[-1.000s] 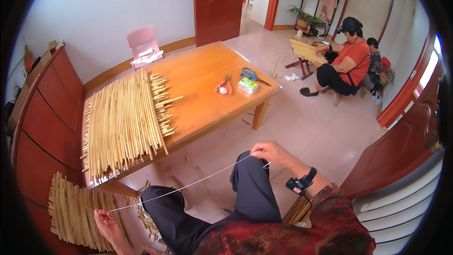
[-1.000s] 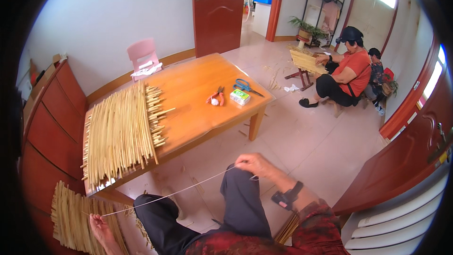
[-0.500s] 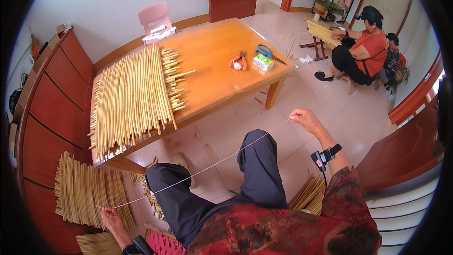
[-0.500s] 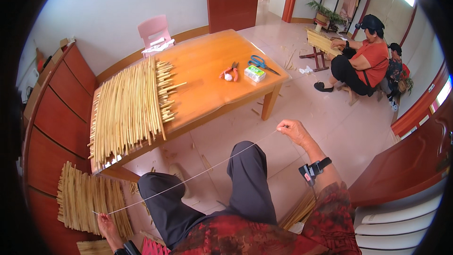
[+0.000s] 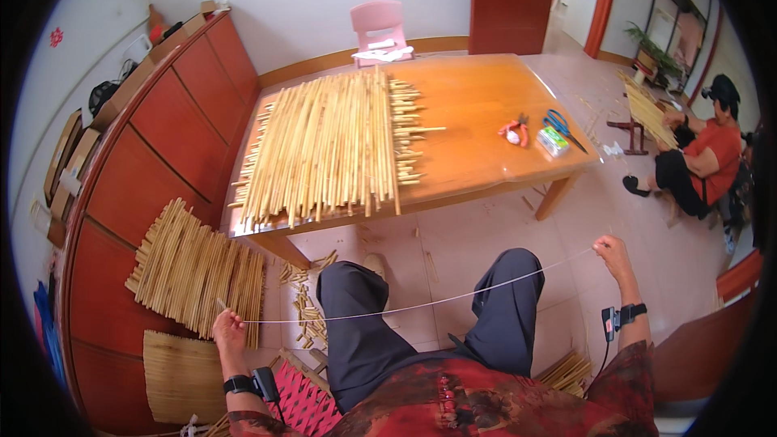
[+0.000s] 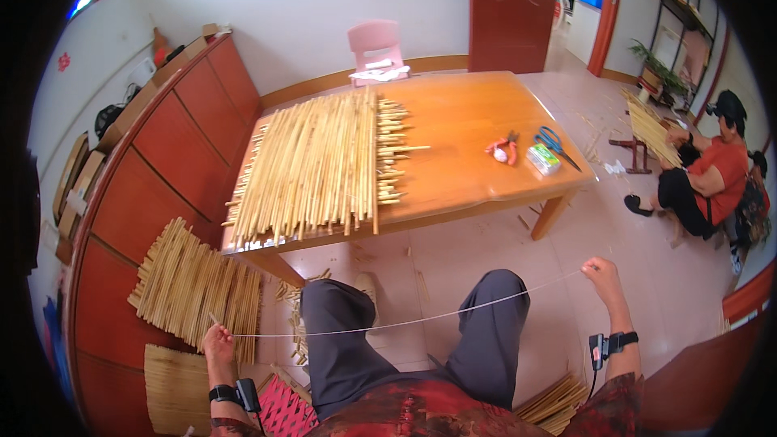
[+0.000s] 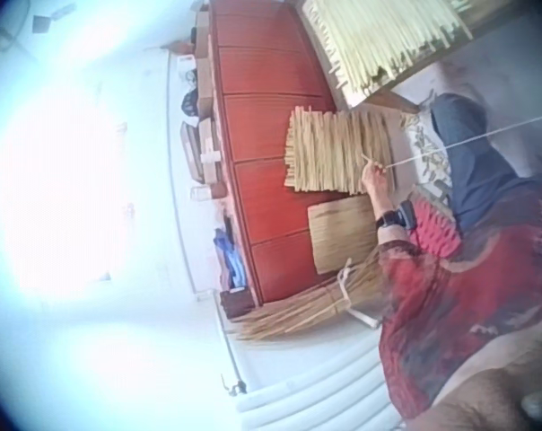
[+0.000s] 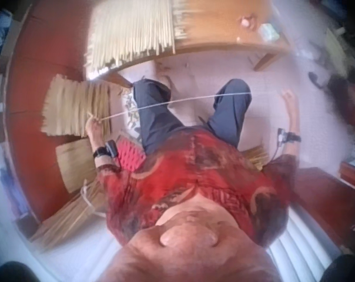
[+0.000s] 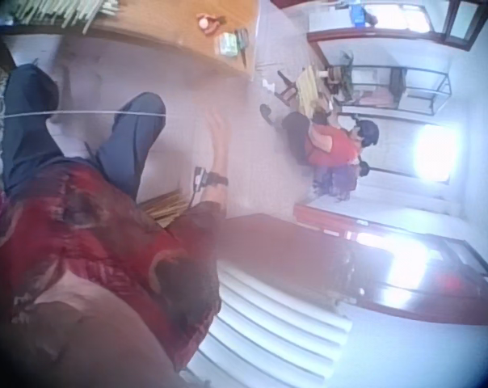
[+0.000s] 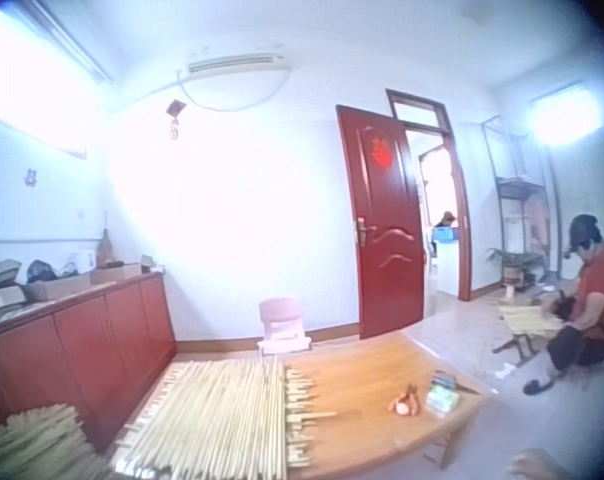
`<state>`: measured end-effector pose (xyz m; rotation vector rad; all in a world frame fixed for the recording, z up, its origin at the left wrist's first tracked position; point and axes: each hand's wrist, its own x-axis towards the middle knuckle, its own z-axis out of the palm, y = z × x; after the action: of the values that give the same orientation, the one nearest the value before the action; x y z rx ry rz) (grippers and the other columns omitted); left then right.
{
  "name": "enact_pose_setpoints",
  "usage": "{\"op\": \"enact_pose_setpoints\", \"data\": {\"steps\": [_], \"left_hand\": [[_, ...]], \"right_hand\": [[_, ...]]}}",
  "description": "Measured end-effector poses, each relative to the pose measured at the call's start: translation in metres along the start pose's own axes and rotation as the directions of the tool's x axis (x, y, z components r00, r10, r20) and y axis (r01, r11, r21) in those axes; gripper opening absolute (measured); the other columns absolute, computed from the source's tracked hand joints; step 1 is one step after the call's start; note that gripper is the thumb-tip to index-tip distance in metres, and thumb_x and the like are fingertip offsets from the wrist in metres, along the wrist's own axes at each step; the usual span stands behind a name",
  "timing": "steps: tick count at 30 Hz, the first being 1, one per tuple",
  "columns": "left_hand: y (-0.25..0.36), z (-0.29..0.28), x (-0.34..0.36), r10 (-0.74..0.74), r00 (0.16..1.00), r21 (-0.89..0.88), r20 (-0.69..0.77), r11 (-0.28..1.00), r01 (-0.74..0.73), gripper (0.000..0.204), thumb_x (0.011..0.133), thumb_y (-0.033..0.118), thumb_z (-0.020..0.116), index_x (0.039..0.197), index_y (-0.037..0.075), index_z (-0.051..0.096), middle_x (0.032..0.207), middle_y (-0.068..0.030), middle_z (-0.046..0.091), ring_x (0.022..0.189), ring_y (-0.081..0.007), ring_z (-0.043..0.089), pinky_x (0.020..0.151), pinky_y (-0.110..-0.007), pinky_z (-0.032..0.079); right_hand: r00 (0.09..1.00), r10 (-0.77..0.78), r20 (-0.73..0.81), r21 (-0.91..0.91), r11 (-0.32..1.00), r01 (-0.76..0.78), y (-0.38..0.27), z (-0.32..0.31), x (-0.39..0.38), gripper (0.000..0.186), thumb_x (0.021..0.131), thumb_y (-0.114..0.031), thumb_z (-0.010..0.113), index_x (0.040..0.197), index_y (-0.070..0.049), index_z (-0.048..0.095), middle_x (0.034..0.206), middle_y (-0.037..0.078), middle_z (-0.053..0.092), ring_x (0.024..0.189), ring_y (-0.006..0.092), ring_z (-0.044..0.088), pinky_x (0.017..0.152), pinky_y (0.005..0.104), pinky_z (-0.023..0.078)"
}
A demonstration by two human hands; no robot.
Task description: The person threads a white string through several wooden or straw slats on a table, occasionally using scissors to cut the string and moving finished mats to the side.
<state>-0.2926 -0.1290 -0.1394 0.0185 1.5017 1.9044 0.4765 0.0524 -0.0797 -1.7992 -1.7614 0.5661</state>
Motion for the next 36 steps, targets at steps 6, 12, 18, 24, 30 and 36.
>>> {"op": "enact_pose_setpoints", "data": {"steps": [6,12,18,24,30,36], "left_hand": [[0.001,0.034,-0.03,-0.065,0.975,0.449,0.211,0.893,-0.038,0.005,0.079,0.011,0.053,0.079,0.005,0.054,0.06,-0.0033,0.052,0.047,-0.0118,0.05,0.039,-0.023,0.041],[-0.009,0.066,-0.041,-0.082,0.959,0.694,0.269,0.708,-0.134,0.01,0.078,0.011,0.053,0.079,0.001,0.054,0.061,-0.0071,0.056,0.046,-0.0122,0.053,0.04,-0.023,0.044],[-0.028,0.103,-0.06,-0.104,0.849,0.677,0.518,0.657,-0.333,0.012,0.078,0.007,0.052,0.084,-0.003,0.055,0.061,-0.0089,0.057,0.043,-0.0111,0.052,0.041,-0.022,0.044],[-0.06,0.105,-0.056,0.023,0.823,0.811,0.567,0.159,-0.563,0.019,0.073,0.007,0.058,0.09,0.0,0.057,0.085,-0.0166,0.059,0.077,-0.0286,0.058,0.065,-0.034,0.048],[-0.035,0.185,-0.146,0.269,0.502,0.329,0.822,0.495,-0.804,0.028,0.075,0.009,0.059,0.102,0.003,0.055,0.102,-0.0126,0.055,0.09,-0.0238,0.055,0.08,-0.031,0.043],[-0.028,0.246,-0.226,-0.104,0.269,0.161,0.958,0.967,-0.199,0.044,0.083,0.014,0.054,0.122,0.003,0.038,0.111,-0.0049,0.049,0.099,-0.0106,0.049,0.084,-0.024,0.04]], "right_hand": [[0.995,0.088,-0.051,0.099,0.992,-0.083,-0.006,0.0,0.012,0.016,0.072,-0.014,0.055,0.07,0.001,0.055,0.061,0.005,0.053,0.056,0.0105,0.048,0.053,0.0242,0.039],[0.998,0.058,0.011,0.172,0.983,-0.059,-0.082,0.001,0.012,0.013,0.073,-0.013,0.054,0.071,0.001,0.054,0.061,0.004,0.053,0.059,0.0095,0.05,0.055,0.023,0.04],[0.966,-0.201,0.163,0.271,0.95,0.152,-0.183,0.031,-0.002,0.008,0.075,-0.008,0.055,0.075,0.0,0.055,0.065,0.005,0.054,0.061,0.0106,0.051,0.058,0.0233,0.041],[0.794,-0.409,0.45,0.29,0.908,0.303,-0.254,0.06,-0.021,0.008,0.074,-0.009,0.058,0.075,-0.001,0.057,0.065,0.008,0.053,0.061,0.0182,0.052,0.057,0.025,0.04],[0.712,-0.543,0.445,0.374,0.835,0.403,-0.287,0.093,-0.032,0.003,0.074,-0.006,0.058,0.075,-0.003,0.058,0.067,0.01,0.053,0.062,0.0221,0.053,0.055,0.0273,0.04],[0.607,-0.771,0.196,0.413,0.626,0.662,-0.328,0.116,-0.036,0.003,0.072,0.0,0.058,0.073,-0.001,0.056,0.065,0.007,0.051,0.055,0.0159,0.049,0.051,0.0248,0.039]]}}
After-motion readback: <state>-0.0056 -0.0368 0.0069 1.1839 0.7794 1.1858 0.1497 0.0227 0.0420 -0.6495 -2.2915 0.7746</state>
